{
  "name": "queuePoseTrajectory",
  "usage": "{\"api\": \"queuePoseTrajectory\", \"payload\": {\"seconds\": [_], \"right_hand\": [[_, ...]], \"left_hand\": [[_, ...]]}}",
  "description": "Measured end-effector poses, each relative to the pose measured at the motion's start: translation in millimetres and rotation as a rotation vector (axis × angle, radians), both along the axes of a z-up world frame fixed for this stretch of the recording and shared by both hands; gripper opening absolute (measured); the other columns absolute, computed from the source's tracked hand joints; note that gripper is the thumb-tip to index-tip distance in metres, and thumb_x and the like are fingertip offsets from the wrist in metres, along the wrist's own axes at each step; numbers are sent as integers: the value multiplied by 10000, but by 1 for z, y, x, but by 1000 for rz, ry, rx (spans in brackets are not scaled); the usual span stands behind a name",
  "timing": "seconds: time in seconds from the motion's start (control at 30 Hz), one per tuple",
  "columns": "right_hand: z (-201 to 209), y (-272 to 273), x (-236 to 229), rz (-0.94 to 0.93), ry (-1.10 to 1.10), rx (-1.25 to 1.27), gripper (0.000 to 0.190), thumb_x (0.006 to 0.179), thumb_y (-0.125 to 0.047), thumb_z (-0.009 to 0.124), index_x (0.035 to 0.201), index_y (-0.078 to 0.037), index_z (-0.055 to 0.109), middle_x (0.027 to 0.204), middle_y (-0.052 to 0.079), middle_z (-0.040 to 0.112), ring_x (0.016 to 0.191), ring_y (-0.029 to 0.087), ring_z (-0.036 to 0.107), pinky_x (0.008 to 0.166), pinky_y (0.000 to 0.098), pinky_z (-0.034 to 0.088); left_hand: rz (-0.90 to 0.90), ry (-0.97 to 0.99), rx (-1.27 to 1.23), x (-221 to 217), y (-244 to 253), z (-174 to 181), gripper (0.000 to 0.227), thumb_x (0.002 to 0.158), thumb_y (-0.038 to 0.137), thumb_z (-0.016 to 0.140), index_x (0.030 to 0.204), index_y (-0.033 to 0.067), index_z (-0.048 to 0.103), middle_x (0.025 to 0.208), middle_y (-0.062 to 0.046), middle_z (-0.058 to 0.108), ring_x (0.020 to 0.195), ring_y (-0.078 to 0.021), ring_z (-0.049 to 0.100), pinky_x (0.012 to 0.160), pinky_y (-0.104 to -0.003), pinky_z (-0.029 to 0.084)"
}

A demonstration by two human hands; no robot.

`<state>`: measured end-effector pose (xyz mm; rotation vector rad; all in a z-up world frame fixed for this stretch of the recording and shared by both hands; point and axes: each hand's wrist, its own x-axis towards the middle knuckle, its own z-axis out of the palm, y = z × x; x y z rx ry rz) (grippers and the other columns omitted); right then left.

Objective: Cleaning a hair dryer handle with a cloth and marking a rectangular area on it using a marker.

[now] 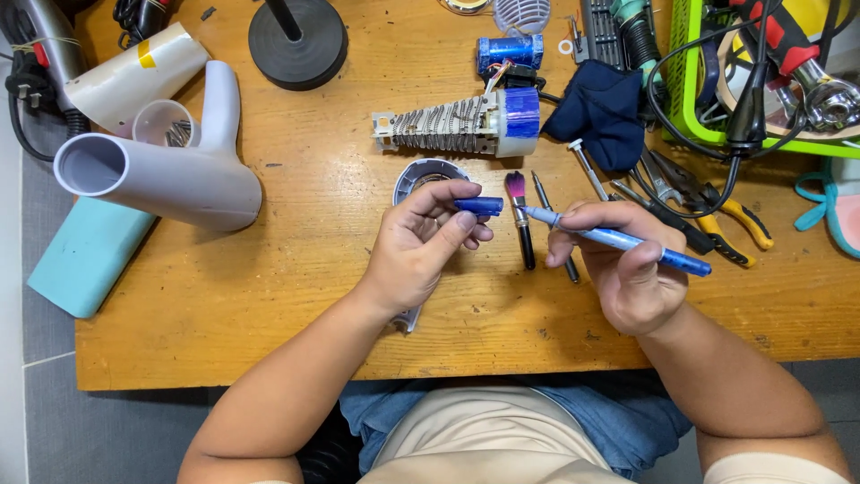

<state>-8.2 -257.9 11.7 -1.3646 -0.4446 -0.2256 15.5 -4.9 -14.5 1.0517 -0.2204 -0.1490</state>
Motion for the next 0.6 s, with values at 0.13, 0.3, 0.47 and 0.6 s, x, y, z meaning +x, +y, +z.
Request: {"api": "queuePoseTrajectory", "payload": {"seconds": [0.13,0.3,0.47,0.6], "right_hand": [[2,1,-1,15,7,-6,843,1195,-682,407,1255,114,677,849,219,729,846,266,764,900,420,669],[4,1,-2,29,22,-9,832,1196,-676,417,1262,112,675,848,208,732,857,271,775,911,403,667],[1,1,-1,25,32,-8,841,1181,-653,424,1237,147,675,834,231,729,826,290,782,893,419,678],[-2,9,0,41,83,-6,815,1193,-628,461,1249,149,700,823,216,760,850,261,793,904,413,687]], "left_hand": [[1,7,-15,1,0,1,325,1140,-8,694,1448,-109,680,1137,-227,817,991,-242,866,840,-303,736],[-1,8,-9,2,1,2,323,1140,4,697,1442,-111,678,1134,-242,817,983,-250,867,838,-317,745],[-12,-2,-12,1,0,5,325,1145,5,691,1450,-109,679,1140,-234,821,998,-246,866,852,-313,740],[-81,-28,43,-3,-2,13,296,1149,4,693,1425,-100,718,1140,-229,842,1008,-236,864,877,-314,735]]}}
